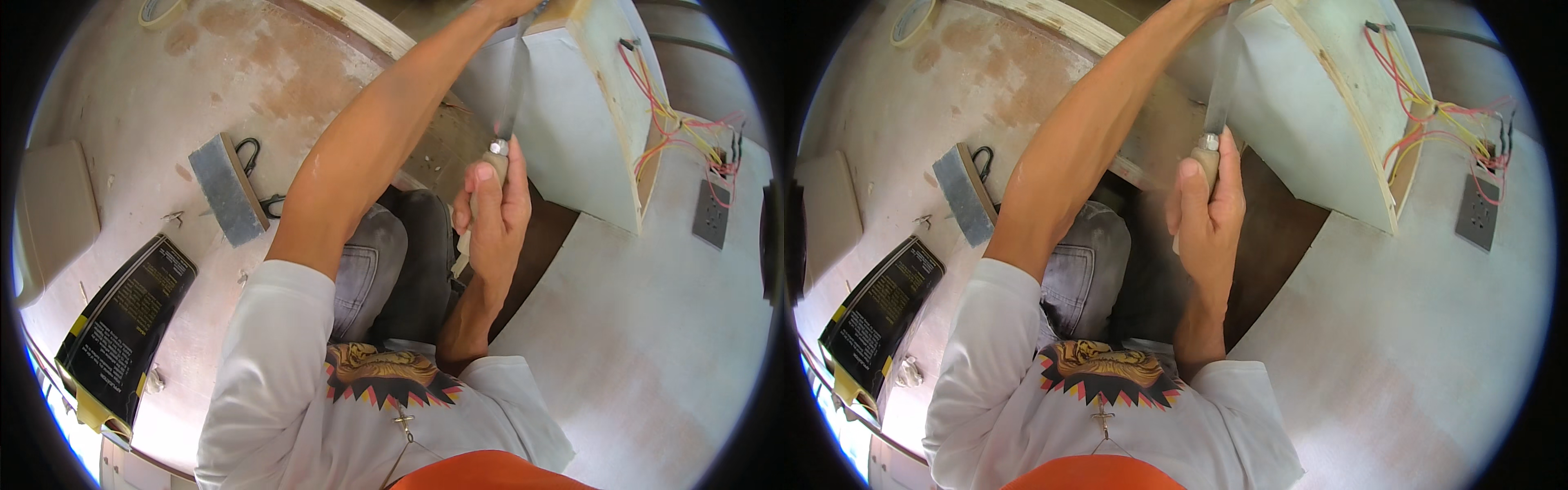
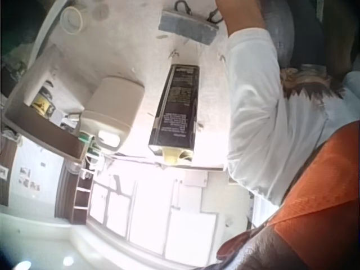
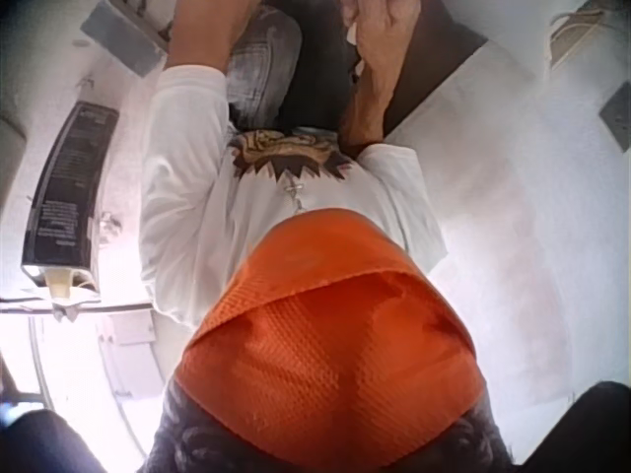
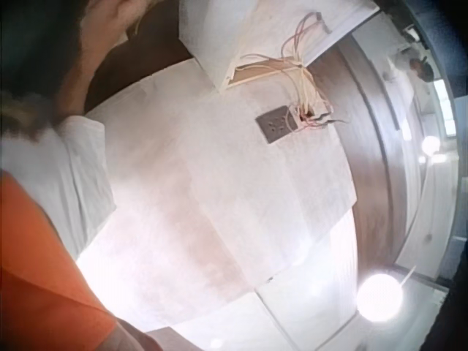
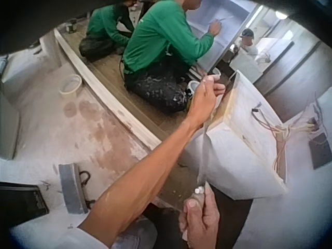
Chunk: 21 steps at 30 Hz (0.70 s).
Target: The person sits on the floor and uses a chisel and hammer to fit and secure wooden trim pieces along the edges of a cabinet. They repeatedly tap the chisel to adjust the wood and occasionally use a sanding block to smooth the surface.
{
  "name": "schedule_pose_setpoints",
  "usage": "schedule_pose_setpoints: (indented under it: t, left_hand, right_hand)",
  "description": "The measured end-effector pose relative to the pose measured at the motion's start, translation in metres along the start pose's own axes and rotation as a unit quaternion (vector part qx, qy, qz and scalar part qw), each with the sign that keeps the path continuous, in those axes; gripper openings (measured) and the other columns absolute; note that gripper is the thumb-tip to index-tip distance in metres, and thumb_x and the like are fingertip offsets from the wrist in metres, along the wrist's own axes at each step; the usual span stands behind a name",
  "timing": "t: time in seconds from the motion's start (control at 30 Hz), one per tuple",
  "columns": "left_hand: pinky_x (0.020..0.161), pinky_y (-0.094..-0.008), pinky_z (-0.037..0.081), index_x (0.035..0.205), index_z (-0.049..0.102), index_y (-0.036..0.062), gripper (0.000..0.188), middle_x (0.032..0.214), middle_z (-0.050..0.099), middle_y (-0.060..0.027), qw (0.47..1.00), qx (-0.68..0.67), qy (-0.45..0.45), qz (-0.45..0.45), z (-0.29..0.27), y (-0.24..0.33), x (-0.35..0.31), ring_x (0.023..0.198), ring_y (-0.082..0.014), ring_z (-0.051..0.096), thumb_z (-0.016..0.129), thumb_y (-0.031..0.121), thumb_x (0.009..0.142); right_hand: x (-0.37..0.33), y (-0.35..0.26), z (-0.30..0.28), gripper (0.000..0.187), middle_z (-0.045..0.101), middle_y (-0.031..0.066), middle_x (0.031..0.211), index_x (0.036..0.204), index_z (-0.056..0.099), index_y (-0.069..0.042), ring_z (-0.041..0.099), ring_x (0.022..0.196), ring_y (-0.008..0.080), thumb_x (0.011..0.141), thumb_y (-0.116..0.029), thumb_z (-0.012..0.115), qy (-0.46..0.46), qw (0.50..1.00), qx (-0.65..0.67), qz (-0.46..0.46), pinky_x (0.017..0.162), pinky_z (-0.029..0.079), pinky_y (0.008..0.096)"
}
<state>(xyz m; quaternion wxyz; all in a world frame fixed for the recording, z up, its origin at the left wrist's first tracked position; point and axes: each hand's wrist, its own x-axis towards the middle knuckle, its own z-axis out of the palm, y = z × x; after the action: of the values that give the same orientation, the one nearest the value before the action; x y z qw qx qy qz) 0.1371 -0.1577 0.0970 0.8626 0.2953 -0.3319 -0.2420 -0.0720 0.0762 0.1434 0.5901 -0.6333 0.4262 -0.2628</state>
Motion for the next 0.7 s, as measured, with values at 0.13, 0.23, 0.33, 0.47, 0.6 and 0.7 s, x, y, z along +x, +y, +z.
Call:
schedule_pose_setpoints:
  t: [0.13,0.23,0.33,0.47,0.6,0.7]
  left_hand:
    - [0.086,-0.0302,0.052,0.127,0.055,-0.0017,0.051,0.105,0.067,-0.0127,0.993,-0.086,0.014,-0.082,-0.005,-0.013,-0.001,0.098,-0.0185,0.066,0.032,0.04,0.109]
    - [0.084,-0.0294,0.052,0.132,0.053,0.0005,0.052,0.11,0.067,-0.0107,0.984,-0.114,0.041,-0.133,-0.005,-0.001,-0.01,0.098,-0.017,0.066,0.035,0.043,0.109]
    - [0.085,-0.0291,0.051,0.135,0.051,0.0011,0.053,0.112,0.067,-0.0106,0.986,-0.096,0.017,-0.137,-0.011,0.007,-0.008,0.1,-0.0172,0.066,0.035,0.045,0.108]
    - [0.091,-0.0335,0.05,0.137,0.049,0.0025,0.055,0.115,0.067,-0.0095,0.983,-0.092,0.042,-0.154,-0.005,0.021,-0.011,0.104,-0.019,0.066,0.033,0.047,0.108]
    - [0.092,-0.0358,0.05,0.139,0.048,0.0044,0.056,0.12,0.066,-0.0104,0.986,-0.082,0.038,-0.139,-0.017,0.022,-0.005,0.107,-0.0197,0.065,0.033,0.048,0.108]
    - [0.094,-0.0369,0.049,0.14,0.047,0.0051,0.059,0.123,0.065,-0.0112,0.985,-0.084,0.04,-0.143,-0.022,0.019,-0.006,0.11,-0.0205,0.065,0.034,0.052,0.107]
  right_hand:
    - [0.005,-0.005,-0.017,0.056,0.051,0.0009,0.082,0.152,0.031,0.002,0.044,0.054,0.0054,0.105,-0.021,0.05,-0.019,0.999,-0.046,0.002,0.045,0.035,0.0214]
    - [0.004,-0.014,-0.028,0.057,0.05,0.0007,0.081,0.153,0.031,0.002,0.043,0.054,0.0053,0.105,-0.021,0.05,-0.036,0.997,-0.073,0.012,0.045,0.035,0.0215]
    - [0.006,-0.021,-0.028,0.058,0.049,0.0004,0.081,0.153,0.03,0.002,0.042,0.053,0.0053,0.104,-0.021,0.051,-0.065,0.997,-0.005,0.029,0.045,0.035,0.0214]
    - [0.011,-0.022,-0.048,0.063,0.049,0.0,0.082,0.154,0.028,0.002,0.043,0.054,0.0058,0.104,-0.025,0.053,-0.104,0.99,0.064,0.063,0.045,0.035,0.0216]
    - [0.012,-0.005,-0.037,0.064,0.049,-0.0004,0.082,0.154,0.027,0.002,0.044,0.054,0.0058,0.104,-0.026,0.054,-0.068,0.991,-0.113,-0.007,0.046,0.036,0.0218]
    - [0.006,-0.013,-0.027,0.064,0.048,-0.0008,0.081,0.154,0.028,0.003,0.043,0.055,0.0057,0.104,-0.026,0.054,-0.056,0.993,-0.105,0.016,0.047,0.036,0.0221]
